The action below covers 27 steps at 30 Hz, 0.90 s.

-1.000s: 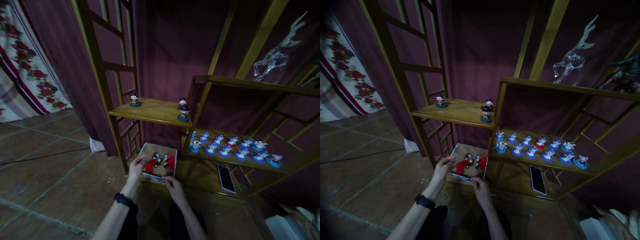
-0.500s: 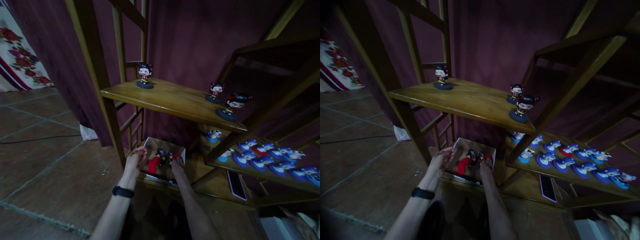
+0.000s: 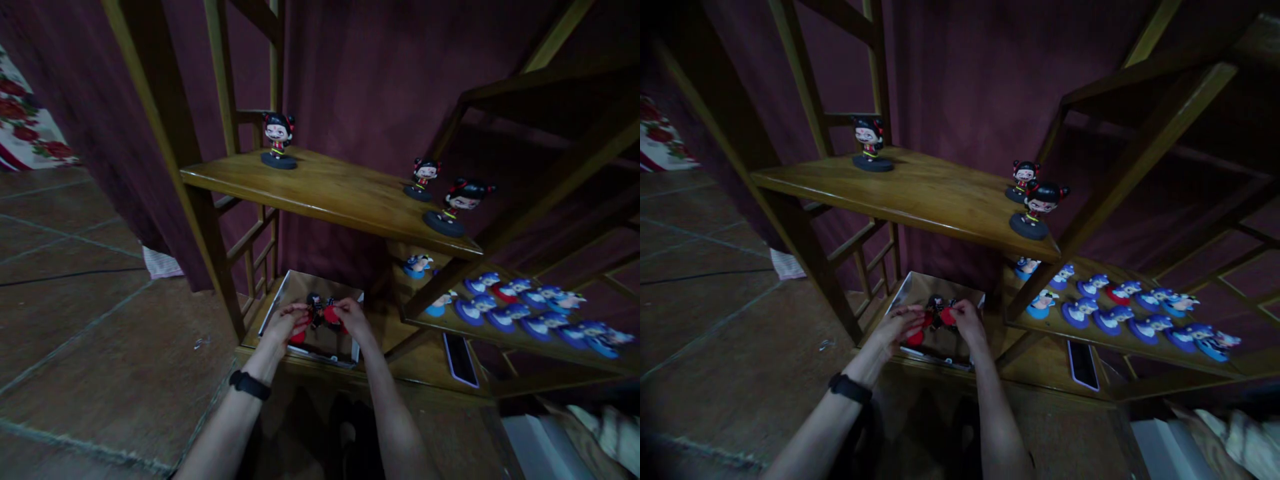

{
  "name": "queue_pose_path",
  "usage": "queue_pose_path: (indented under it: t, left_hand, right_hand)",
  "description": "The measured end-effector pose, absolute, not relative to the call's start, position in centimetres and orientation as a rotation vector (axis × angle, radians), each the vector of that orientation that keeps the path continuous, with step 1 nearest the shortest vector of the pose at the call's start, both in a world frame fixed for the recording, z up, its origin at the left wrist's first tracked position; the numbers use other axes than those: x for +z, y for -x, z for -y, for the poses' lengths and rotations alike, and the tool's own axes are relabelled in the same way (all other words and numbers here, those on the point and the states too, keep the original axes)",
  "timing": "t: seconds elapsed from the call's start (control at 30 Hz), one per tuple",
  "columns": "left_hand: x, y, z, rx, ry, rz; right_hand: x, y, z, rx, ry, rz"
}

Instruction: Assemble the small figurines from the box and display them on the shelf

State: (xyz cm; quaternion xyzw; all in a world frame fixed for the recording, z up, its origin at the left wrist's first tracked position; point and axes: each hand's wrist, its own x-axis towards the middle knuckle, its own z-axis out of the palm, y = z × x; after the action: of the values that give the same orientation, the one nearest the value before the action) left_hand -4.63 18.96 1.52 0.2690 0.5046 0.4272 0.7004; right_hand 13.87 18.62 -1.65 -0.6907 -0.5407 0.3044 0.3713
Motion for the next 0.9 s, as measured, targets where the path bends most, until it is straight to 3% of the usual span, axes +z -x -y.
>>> queue_pose_path:
  t: [0.1,0.2,0.47,0.67,0.8,0.9]
  left_hand:
    - [1.1,3.9,-18.5,0.890,-0.599,-1.049]
    - [1.2,3.8,-18.3,0.928,-0.602,-1.031]
    - [1.7,5.8,-19.8,1.147,-0.373,-1.082]
    - [1.6,6.4,-20.0,1.160,-0.339,-1.045]
    - [1.5,6.6,-20.0,1.178,-0.337,-1.045]
    - [1.4,6.3,-19.9,1.171,-0.340,-1.044]
  right_hand:
    - [-1.8,-11.9,-18.7,1.076,1.532,1.283]
    - [-2.1,-10.7,-19.1,1.141,1.461,1.277]
    - [-3.1,-11.3,-23.6,0.590,2.080,1.476]
    - [-4.5,-8.9,-24.5,0.422,2.180,1.598]
    - [-3.5,-9.4,-24.4,0.650,2.033,1.327]
    - [-1.8,-10.2,-23.0,1.017,1.640,1.044]
